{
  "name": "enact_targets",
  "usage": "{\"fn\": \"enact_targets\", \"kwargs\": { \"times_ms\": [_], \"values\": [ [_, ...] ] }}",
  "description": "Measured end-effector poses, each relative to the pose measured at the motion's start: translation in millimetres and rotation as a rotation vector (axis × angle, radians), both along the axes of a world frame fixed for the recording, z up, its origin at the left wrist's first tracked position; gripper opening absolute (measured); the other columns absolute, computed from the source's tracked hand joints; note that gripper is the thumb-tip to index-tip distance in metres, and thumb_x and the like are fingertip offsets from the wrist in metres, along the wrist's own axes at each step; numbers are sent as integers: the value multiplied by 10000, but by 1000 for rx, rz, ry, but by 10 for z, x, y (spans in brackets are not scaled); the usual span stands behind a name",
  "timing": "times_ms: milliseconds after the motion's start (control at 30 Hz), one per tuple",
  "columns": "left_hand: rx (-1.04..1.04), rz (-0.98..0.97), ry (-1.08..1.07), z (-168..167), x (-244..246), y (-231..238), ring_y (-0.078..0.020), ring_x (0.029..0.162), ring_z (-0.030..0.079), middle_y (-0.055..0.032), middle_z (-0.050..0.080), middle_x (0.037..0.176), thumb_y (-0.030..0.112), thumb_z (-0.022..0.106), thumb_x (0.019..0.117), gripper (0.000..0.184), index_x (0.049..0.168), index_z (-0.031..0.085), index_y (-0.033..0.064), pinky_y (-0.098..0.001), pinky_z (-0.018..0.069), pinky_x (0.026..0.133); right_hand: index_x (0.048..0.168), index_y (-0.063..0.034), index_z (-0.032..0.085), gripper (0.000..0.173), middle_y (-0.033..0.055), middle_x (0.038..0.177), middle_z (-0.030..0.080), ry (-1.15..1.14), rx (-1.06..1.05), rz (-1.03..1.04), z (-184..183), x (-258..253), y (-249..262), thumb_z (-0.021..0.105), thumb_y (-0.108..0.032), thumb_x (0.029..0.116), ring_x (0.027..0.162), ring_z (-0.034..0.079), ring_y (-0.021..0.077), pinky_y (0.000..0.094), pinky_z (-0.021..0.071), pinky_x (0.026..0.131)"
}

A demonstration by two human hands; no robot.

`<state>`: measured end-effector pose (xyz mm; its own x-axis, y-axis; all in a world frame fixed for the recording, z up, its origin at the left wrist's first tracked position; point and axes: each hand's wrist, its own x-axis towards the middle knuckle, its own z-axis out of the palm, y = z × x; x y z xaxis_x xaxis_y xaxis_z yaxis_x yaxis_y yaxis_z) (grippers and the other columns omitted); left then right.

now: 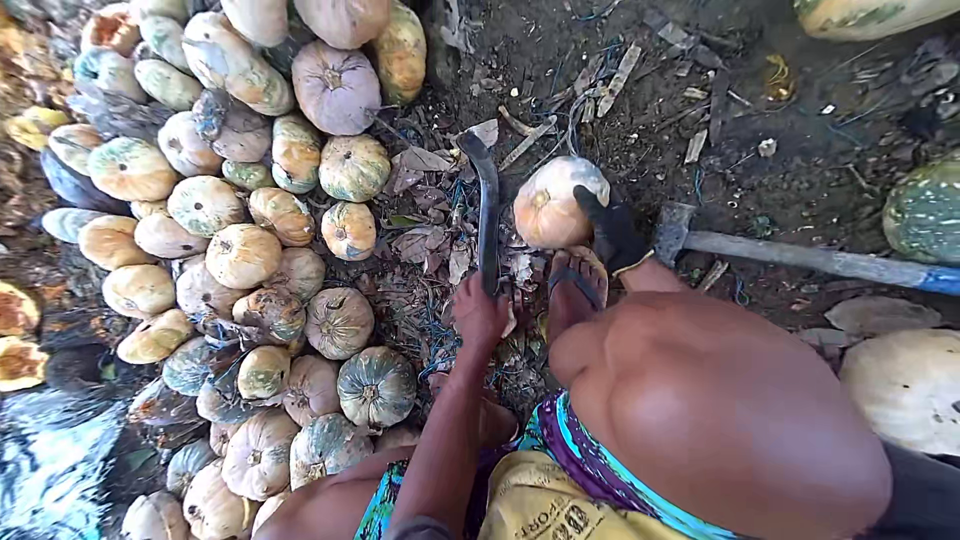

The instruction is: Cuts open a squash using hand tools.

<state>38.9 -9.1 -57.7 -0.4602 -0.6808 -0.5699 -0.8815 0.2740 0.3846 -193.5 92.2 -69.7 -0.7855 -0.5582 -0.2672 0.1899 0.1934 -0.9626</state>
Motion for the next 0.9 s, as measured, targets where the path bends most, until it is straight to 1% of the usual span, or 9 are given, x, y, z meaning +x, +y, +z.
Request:
{"fn": "enact_targets", "kwargs": {
  "times_ms": [33,100,300,400,500,633,733,800,900],
  "values": [
    [79,65,-142,-229,183,13,-456,1363,499,-276,510,1477,343,743,893,700,1485,507,52,-621,456,1078,1532,-189,412,817,110,1341,643,-118,157,-19,-126,-3,-14,727,-582,889,1134,684,202,453,603,914],
    [178,102,-289,-600,419,65,-448,1352,525,-274,500,1492,387,724,910,757,1523,445,41,-631,473,1066,1576,-235,340,963,86,1404,610,-207,316,-66,-164,39,-175,786,-614,812,1212,647,216,509,557,1004],
    [197,38,-419,-681,315,164,-388,1243,628,-215,529,1478,346,723,888,775,1539,395,83,-590,544,977,1627,-228,266,981,93,1519,519,-43,260,-57,-170,-20,-416,766,-571,856,1327,572,187,452,510,1084],
    [211,186,-251,-606,447,132,-356,1192,643,-201,623,1334,262,725,864,616,1410,538,50,-566,537,986,1608,-89,310,1018,165,1587,423,217,301,45,-186,-126,-564,732,-621,850,1457,433,219,399,382,1205],
    [218,341,-85,-406,733,48,-324,1038,695,-172,703,1142,203,689,851,559,1371,550,50,-572,565,882,1540,-28,427,920,201,1587,413,360,157,91,-264,-89,-686,757,-555,862,1496,374,269,407,334,1237],
    [212,422,260,-150,913,18,-192,812,692,-145,697,1027,324,715,836,641,1360,561,-11,-400,598,737,1539,-70,455,876,148,1610,407,295,162,106,-153,-100,-1013,753,-546,867,1525,327,261,420,287,1256],
    [140,483,383,-16,808,85,-127,668,670,-85,693,874,357,805,835,564,1218,616,-12,-333,599,642,1552,-126,443,889,122,1605,411,145,216,63,-100,-86,-1127,764,-555,843,1497,367,245,438,343,1221],
    [136,444,377,63,705,51,-126,770,688,-83,706,919,264,780,863,446,1196,644,1,-342,598,746,1539,-121,449,853,153,1568,441,97,224,-3,-126,30,-1118,741,-554,864,1460,419,257,453,394,1191],
    [113,391,352,83,549,-14,-125,745,669,-69,695,886,215,727,863,360,1164,673,25,-338,576,707,1543,-95,439,857,174,1597,400,244,268,80,-145,168,-1124,679,-601,895,1503,354,288,459,337,1228]
  ]
}}
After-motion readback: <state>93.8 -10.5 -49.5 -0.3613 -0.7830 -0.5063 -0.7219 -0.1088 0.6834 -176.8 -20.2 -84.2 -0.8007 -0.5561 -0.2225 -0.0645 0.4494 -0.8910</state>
